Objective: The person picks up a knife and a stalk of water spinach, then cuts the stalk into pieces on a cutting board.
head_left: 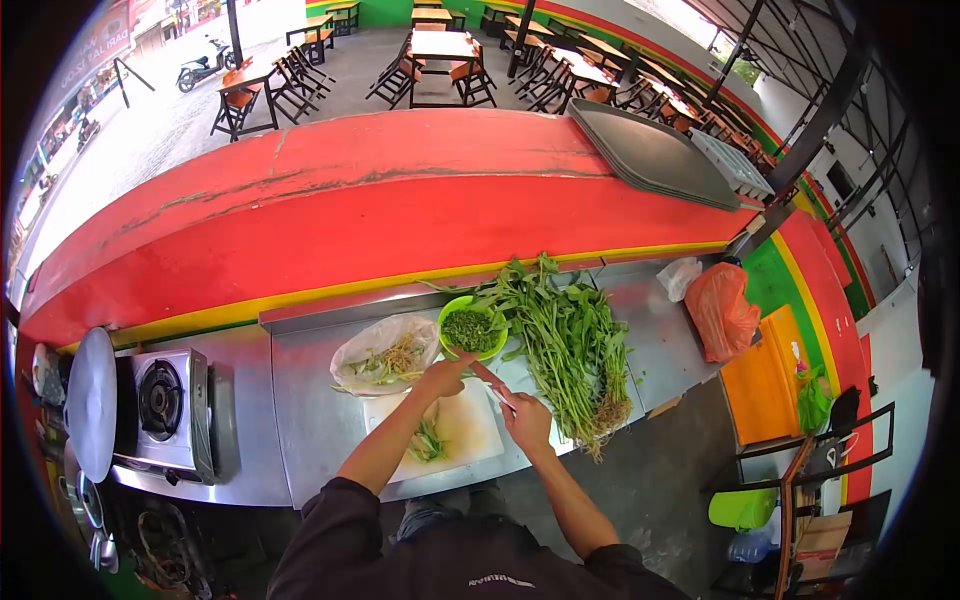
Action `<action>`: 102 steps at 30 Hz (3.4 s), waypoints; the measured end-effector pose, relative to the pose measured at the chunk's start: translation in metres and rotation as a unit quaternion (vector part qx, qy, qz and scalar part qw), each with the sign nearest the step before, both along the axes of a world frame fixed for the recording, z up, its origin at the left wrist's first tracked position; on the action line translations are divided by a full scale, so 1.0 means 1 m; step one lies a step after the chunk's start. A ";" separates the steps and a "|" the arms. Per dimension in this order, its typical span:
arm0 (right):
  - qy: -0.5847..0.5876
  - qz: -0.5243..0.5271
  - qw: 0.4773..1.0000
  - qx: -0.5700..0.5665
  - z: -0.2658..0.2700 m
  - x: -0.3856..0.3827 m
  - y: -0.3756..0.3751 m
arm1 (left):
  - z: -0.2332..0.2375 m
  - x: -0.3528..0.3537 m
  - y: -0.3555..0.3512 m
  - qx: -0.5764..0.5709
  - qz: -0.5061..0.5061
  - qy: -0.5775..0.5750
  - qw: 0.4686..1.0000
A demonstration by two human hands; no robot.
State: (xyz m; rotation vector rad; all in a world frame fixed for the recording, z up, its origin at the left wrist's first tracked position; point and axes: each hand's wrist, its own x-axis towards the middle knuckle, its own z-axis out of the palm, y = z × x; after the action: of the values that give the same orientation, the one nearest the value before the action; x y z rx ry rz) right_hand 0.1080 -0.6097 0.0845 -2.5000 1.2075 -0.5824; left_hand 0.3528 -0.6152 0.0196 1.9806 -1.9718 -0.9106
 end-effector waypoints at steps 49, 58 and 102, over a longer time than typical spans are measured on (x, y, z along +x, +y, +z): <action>-0.326 0.067 0.902 0.277 0.165 -0.002 0.210 | 0.164 -0.034 0.202 -0.424 0.195 0.523 0.714; -0.311 0.069 0.925 0.208 0.166 -0.003 0.212 | 0.164 -0.037 0.203 -0.461 0.200 0.456 0.735; -0.288 0.080 0.952 0.066 0.170 0.017 0.204 | 0.185 -0.050 0.179 -0.516 0.209 0.450 0.698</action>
State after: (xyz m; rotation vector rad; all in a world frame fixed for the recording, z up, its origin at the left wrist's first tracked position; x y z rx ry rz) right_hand 0.1248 -0.4061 0.2548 -2.0682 0.7829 -1.0536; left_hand 0.3031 -0.4366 0.2046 0.8994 -0.9481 -0.3261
